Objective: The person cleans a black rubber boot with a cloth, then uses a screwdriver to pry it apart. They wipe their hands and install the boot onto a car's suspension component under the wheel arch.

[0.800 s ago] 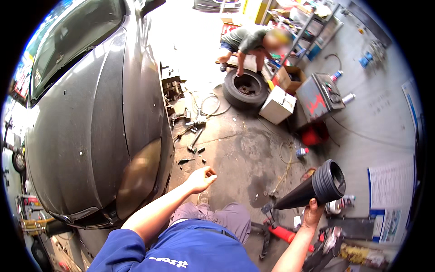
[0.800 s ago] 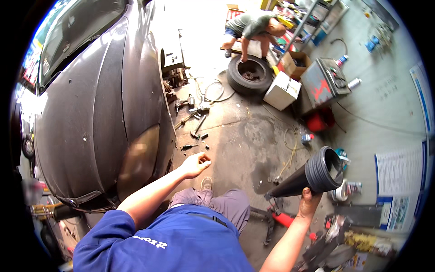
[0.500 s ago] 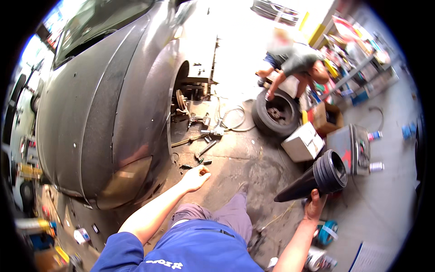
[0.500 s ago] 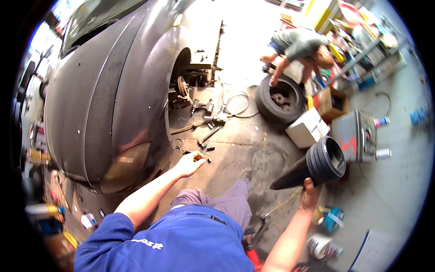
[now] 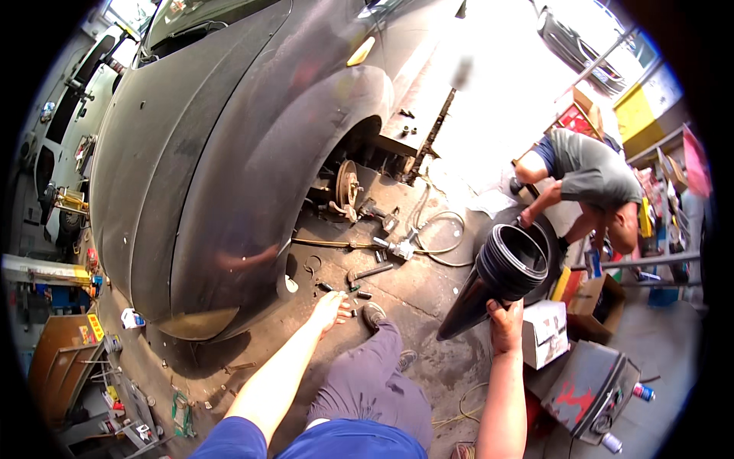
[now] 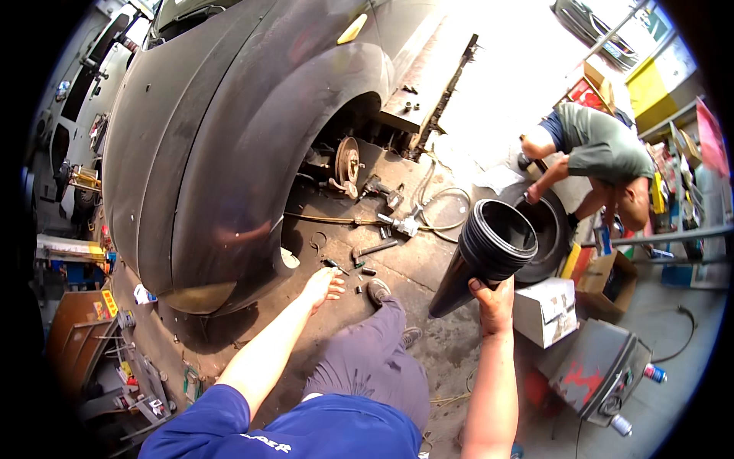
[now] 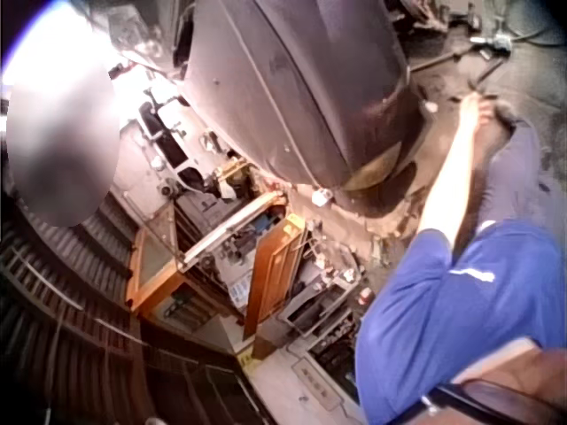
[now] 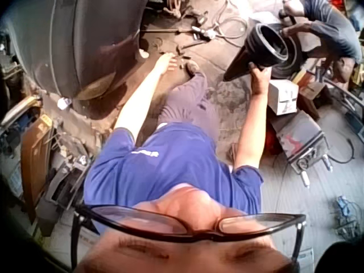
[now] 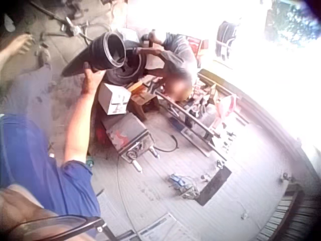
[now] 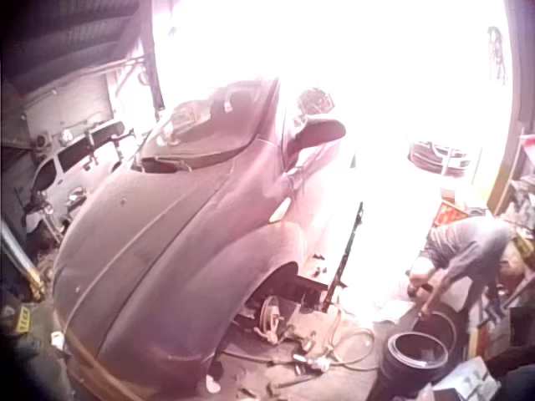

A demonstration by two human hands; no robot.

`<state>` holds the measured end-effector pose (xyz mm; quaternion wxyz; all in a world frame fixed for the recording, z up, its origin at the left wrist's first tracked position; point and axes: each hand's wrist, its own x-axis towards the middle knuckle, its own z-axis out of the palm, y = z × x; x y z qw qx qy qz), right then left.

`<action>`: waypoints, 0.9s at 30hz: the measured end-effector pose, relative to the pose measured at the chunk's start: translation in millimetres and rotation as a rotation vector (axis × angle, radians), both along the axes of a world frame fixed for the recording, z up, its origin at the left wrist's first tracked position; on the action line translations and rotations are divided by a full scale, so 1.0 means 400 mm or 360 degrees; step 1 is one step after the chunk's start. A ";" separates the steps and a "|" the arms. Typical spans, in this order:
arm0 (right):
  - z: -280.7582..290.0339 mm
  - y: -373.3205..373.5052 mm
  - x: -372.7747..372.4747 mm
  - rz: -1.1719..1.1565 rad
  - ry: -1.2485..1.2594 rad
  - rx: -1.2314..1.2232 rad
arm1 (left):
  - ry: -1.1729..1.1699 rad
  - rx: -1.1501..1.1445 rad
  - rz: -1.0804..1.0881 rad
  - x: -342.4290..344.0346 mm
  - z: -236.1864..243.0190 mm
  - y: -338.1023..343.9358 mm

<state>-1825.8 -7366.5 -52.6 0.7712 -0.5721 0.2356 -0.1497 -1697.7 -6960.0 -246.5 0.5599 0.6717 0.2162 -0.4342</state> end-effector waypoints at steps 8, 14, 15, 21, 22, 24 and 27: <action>-0.433 -0.030 0.357 0.0247 0.0143 0.0296 | 0.0113 -0.0135 0.0735 0.357 -0.387 -0.179; -0.859 0.028 0.575 0.0720 0.0299 0.0276 | -0.0015 -0.0224 0.1236 0.527 -0.697 -0.163; -0.935 0.037 0.601 0.0828 0.0308 0.0351 | -0.0051 -0.0268 0.1299 0.564 -0.736 -0.158; -1.236 0.096 0.697 0.1329 0.0316 0.0581 | -0.0244 -0.0971 0.1268 0.586 -0.864 -0.120; -1.274 0.099 0.695 0.1416 0.0348 0.0643 | -0.0261 -0.1030 0.1281 0.582 -0.887 -0.119; -1.295 0.100 0.716 0.1534 0.0340 0.0627 | -0.0336 -0.1140 0.1160 0.605 -0.938 -0.119; -1.318 0.082 0.767 0.1860 0.0312 0.0664 | -0.0433 -0.1394 0.1114 0.655 -0.986 -0.130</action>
